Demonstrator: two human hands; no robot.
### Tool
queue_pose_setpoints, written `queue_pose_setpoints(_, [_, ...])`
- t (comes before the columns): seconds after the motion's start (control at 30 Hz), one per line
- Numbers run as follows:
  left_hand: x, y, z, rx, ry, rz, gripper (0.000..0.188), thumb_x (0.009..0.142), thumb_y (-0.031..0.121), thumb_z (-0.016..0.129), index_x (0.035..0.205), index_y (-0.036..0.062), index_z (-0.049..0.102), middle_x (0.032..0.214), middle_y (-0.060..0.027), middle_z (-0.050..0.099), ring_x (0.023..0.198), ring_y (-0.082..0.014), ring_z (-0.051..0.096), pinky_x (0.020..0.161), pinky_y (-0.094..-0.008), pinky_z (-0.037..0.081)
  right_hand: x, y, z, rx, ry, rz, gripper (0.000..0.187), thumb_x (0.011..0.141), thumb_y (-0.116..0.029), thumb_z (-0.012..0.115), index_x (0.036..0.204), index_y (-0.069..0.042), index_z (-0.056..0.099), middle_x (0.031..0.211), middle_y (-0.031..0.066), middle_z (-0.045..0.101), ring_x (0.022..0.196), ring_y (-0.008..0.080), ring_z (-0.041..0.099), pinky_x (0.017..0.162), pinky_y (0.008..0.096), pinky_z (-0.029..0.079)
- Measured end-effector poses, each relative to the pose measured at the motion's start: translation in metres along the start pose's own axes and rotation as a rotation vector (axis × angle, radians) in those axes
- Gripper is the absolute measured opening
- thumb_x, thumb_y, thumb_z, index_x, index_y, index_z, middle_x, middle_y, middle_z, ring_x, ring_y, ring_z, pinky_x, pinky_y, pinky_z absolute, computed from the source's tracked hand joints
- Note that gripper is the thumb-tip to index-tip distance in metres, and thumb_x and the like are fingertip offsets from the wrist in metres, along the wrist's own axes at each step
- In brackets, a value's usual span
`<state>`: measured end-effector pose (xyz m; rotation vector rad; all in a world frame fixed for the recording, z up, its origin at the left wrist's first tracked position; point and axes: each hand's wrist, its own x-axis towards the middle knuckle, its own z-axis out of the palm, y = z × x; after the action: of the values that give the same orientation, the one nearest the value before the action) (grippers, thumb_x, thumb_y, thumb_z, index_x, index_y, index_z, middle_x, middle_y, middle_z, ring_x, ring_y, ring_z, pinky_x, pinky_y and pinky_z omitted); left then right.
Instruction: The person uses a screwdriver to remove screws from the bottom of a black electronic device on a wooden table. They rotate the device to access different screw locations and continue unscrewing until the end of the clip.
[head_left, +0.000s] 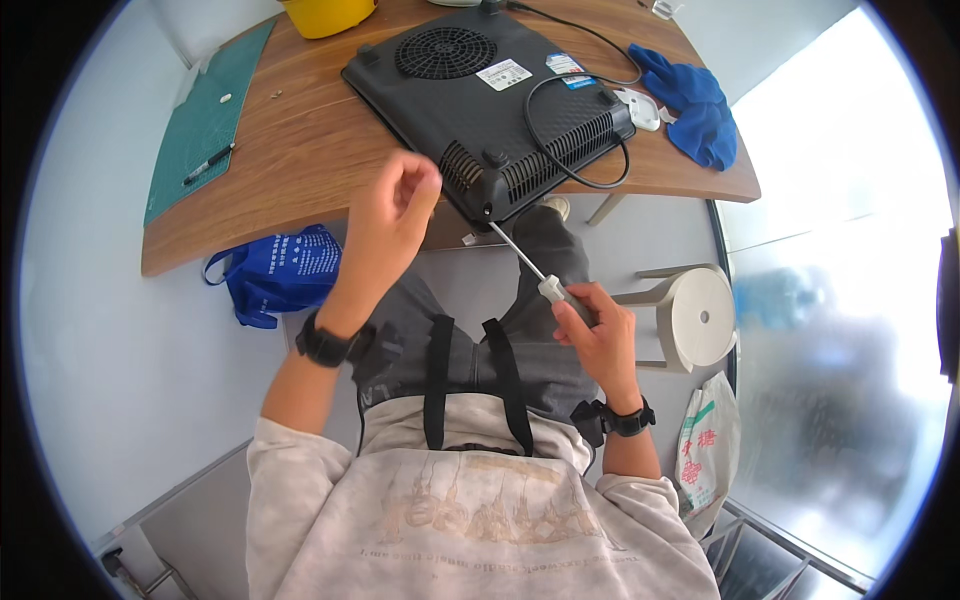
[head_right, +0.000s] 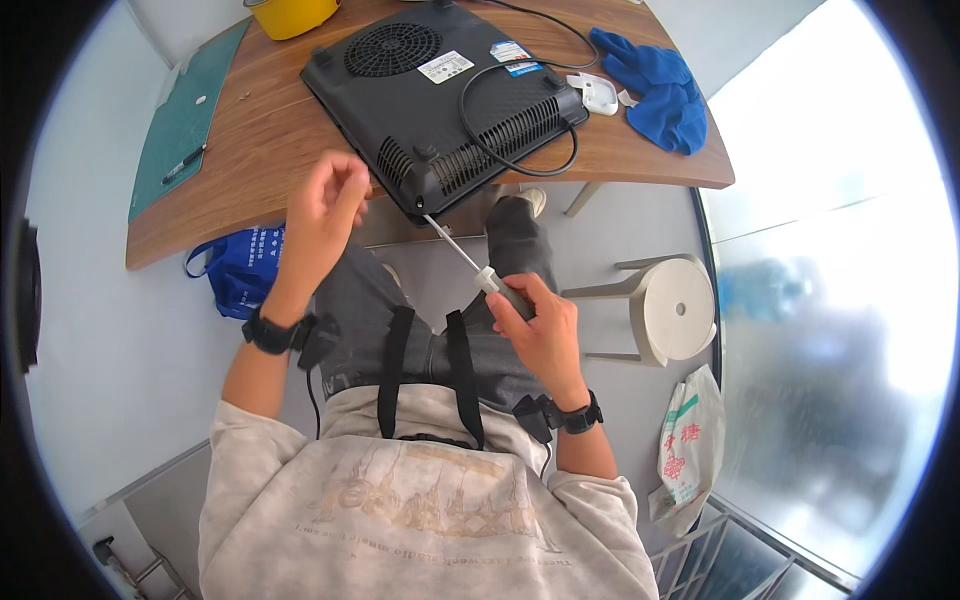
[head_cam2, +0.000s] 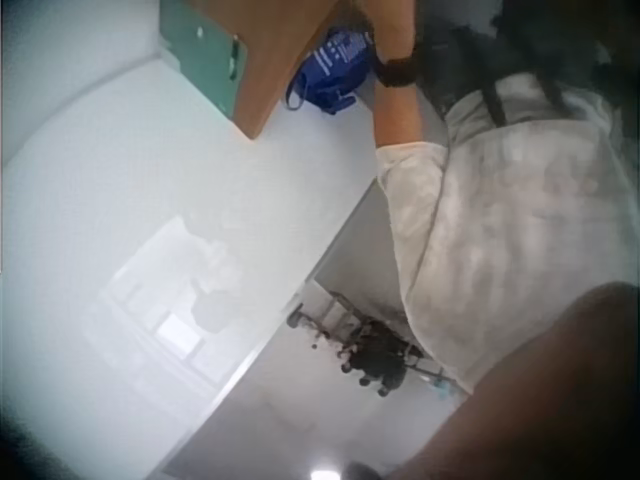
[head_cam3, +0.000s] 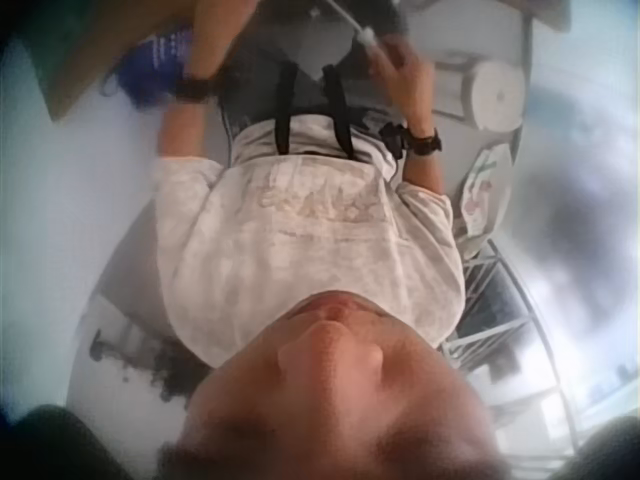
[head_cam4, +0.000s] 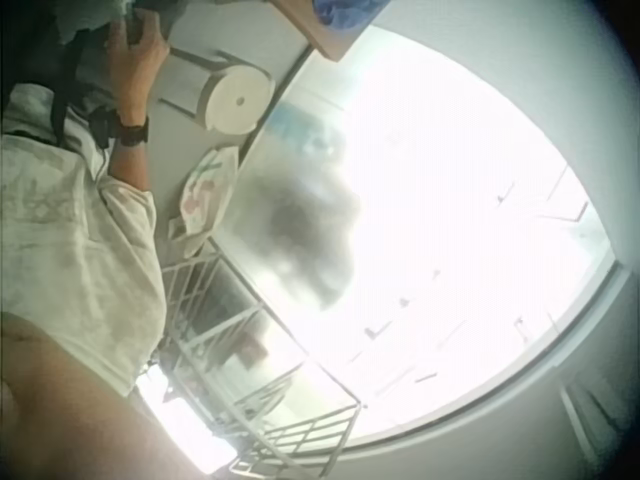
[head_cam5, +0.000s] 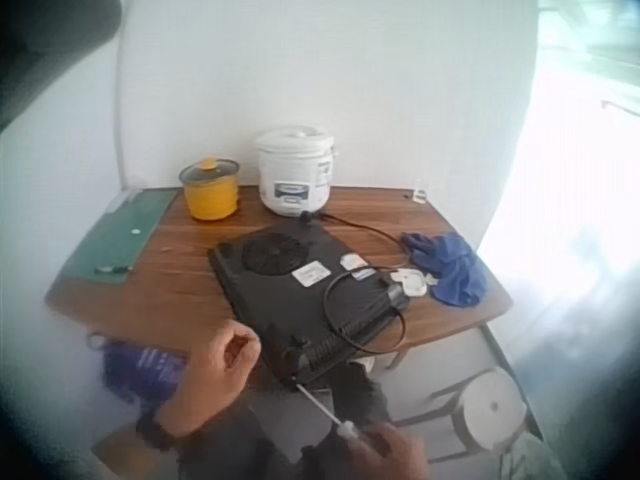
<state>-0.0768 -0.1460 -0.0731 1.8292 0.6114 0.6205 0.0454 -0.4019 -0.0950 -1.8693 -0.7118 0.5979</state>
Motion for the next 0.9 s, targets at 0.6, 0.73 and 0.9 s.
queue_pose_setpoints(0.6, [-0.033,-0.015,0.012,-1.152,-0.342,-0.672,0.041,0.100,0.015,0.058,0.138,0.0022,0.053,0.128,-0.0108,0.067,0.079,-0.0075,0.066,0.063,-0.0195,0.054,-0.011,-0.002,-0.011,-0.170,0.068,-0.126,0.020,0.087,-0.013,0.076,0.098,-0.001,0.066,0.072,0.0080,0.071,0.061,0.0153,0.066,0.062,0.0266,0.051])
queue_pose_setpoints(0.73, [-0.034,-0.007,0.019,-1.146,-0.291,-0.625,0.042,0.098,0.009,0.058,0.138,0.0006,0.050,0.134,-0.0136,0.063,0.082,-0.0076,0.066,0.063,-0.0172,0.054,-0.017,-0.009,-0.024,-0.154,0.090,-0.085,0.020,0.086,-0.012,0.077,0.098,-0.001,0.066,0.072,0.0073,0.071,0.060,0.0129,0.065,0.060,0.0255,0.050])
queue_pose_setpoints(0.9, [-0.037,-0.002,0.024,-1.138,-0.210,-0.608,0.044,0.098,0.005,0.056,0.140,-0.0023,0.047,0.140,-0.0147,0.059,0.103,-0.0126,0.068,0.070,-0.0183,0.058,-0.018,-0.020,-0.035,-0.225,0.124,-0.117,0.021,0.084,-0.013,0.078,0.098,-0.002,0.067,0.072,0.0080,0.070,0.060,0.0136,0.065,0.060,0.0255,0.050])
